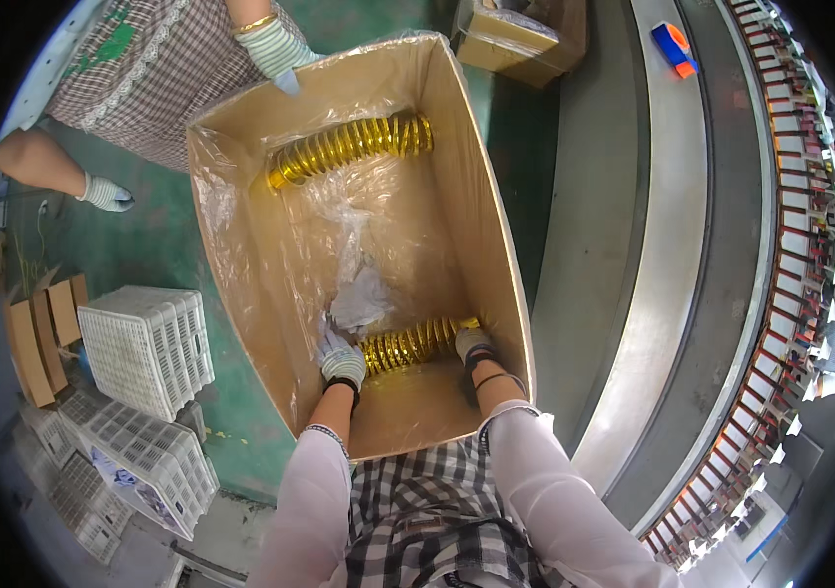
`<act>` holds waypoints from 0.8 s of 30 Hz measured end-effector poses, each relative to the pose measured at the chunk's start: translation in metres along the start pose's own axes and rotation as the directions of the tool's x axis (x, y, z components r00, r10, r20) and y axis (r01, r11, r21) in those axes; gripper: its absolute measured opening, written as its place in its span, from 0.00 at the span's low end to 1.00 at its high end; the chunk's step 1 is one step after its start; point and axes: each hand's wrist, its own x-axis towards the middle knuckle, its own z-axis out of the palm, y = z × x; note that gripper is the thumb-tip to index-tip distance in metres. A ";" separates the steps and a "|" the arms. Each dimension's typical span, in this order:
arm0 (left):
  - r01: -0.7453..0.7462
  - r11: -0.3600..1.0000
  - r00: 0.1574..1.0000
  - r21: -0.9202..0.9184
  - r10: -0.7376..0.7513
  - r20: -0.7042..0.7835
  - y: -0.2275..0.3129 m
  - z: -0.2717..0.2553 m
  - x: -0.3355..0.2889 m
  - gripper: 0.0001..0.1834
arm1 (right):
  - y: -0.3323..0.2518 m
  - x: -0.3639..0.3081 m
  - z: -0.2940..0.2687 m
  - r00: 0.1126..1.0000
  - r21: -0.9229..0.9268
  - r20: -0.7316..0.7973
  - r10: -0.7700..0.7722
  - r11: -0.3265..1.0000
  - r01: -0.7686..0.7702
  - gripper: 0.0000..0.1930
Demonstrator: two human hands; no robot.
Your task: Packing gold-colored plastic or rubber products into cardboard boxes for shipping.
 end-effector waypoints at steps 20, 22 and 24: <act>-0.673 0.733 0.737 0.095 0.676 0.006 0.072 -0.052 -0.048 0.34 | -0.006 -0.161 -0.180 0.622 -0.140 0.013 -0.783 0.615 0.776 0.19; -0.724 0.680 0.681 -0.113 0.732 0.038 0.099 -0.066 -0.084 0.31 | 0.035 -0.218 -0.223 0.433 -0.043 -0.321 -0.842 0.470 0.882 0.18; -0.839 0.426 0.511 -0.338 0.830 -0.224 0.098 -0.099 -0.076 0.30 | 0.074 -0.292 -0.279 0.186 0.035 -0.557 -0.810 0.200 0.979 0.20</act>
